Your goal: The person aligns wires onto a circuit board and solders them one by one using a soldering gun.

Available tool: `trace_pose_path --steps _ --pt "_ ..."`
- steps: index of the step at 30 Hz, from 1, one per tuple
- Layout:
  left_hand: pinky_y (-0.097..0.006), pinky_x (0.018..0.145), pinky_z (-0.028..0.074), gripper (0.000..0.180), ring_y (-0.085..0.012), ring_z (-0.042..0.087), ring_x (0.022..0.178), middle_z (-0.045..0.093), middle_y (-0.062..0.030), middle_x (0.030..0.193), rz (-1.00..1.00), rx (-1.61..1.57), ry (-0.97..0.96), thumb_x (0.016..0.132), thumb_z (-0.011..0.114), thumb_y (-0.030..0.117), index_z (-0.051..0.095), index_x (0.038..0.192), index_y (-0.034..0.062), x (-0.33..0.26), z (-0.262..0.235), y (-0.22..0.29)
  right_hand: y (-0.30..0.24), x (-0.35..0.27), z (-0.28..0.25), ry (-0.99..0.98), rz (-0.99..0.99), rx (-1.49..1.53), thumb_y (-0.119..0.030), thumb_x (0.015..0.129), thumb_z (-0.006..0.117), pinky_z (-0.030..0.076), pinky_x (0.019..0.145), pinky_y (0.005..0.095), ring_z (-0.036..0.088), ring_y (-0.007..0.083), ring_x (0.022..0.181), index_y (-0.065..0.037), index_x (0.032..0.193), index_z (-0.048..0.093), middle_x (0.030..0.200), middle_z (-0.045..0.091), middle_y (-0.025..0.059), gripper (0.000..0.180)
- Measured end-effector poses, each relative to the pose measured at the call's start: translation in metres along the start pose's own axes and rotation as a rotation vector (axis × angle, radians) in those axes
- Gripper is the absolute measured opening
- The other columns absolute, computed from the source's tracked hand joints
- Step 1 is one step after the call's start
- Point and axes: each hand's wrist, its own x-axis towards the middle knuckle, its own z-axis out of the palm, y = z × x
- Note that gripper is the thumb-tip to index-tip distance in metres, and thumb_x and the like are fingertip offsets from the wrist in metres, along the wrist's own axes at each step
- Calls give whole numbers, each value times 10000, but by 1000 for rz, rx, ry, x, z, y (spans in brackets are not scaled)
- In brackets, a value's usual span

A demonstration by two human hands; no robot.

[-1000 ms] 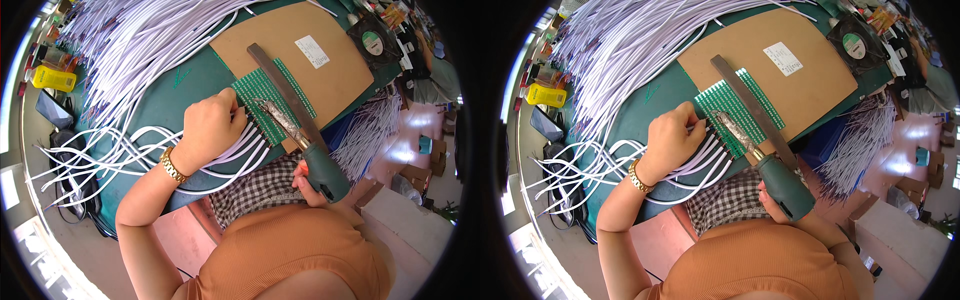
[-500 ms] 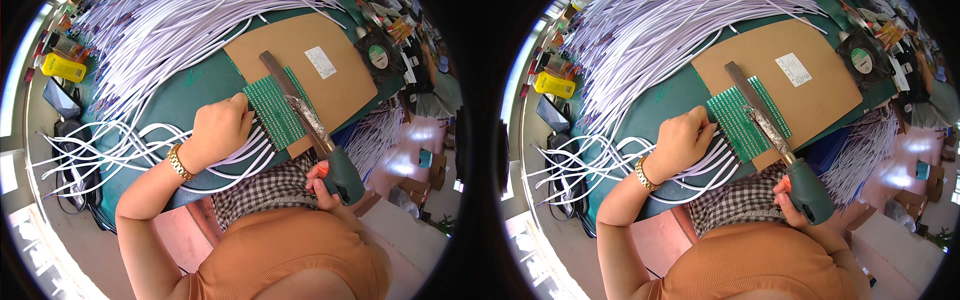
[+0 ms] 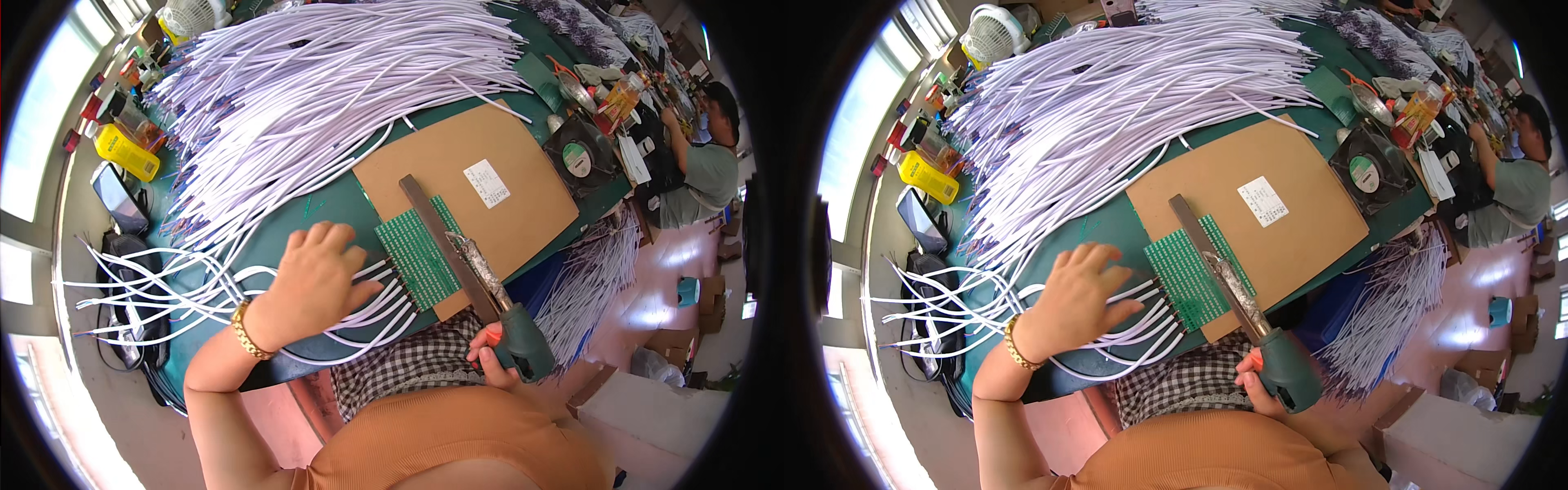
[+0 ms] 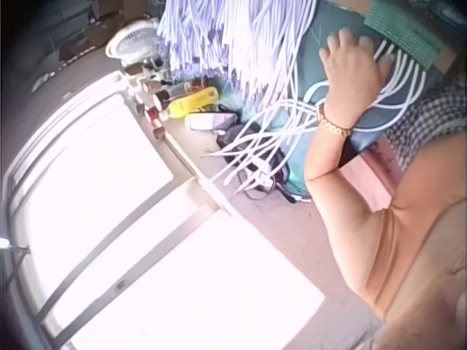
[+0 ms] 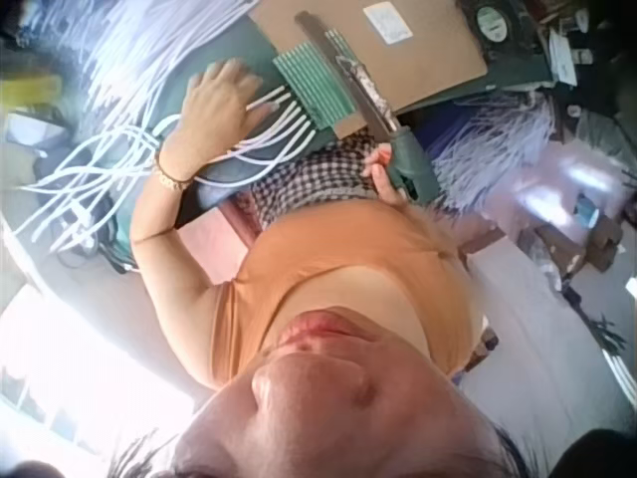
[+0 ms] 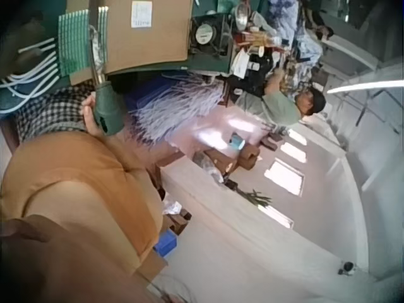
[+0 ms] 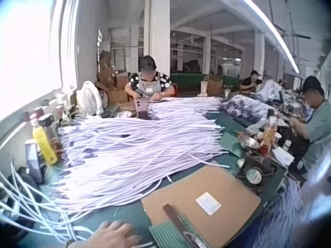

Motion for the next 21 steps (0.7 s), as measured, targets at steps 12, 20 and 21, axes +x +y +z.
trace_pose_path --steps 12,20,21 --pt "-421 704 461 145 -345 546 875 542 -147 928 -223 263 469 863 580 156 542 917 27 117 10 -139 -8 18 -13 51 60 425 -87 866 554 462 565 292 564 162 616 -11 1167 423 837 583 133 337" --pt "-358 617 497 54 -278 615 725 618 -23 934 193 533 633 821 590 68 608 865 93 59 -137 -119 -14 35 -14 165 60 461 -100 857 541 461 538 289 543 169 560 -15 1155 434 793 571 118 327" --pt "-337 612 498 63 -244 623 715 631 2 941 213 656 703 812 601 70 621 858 108 52 -151 -111 -13 36 -14 189 66 472 -106 859 542 464 538 287 543 165 556 -15 1151 439 790 571 115 323"
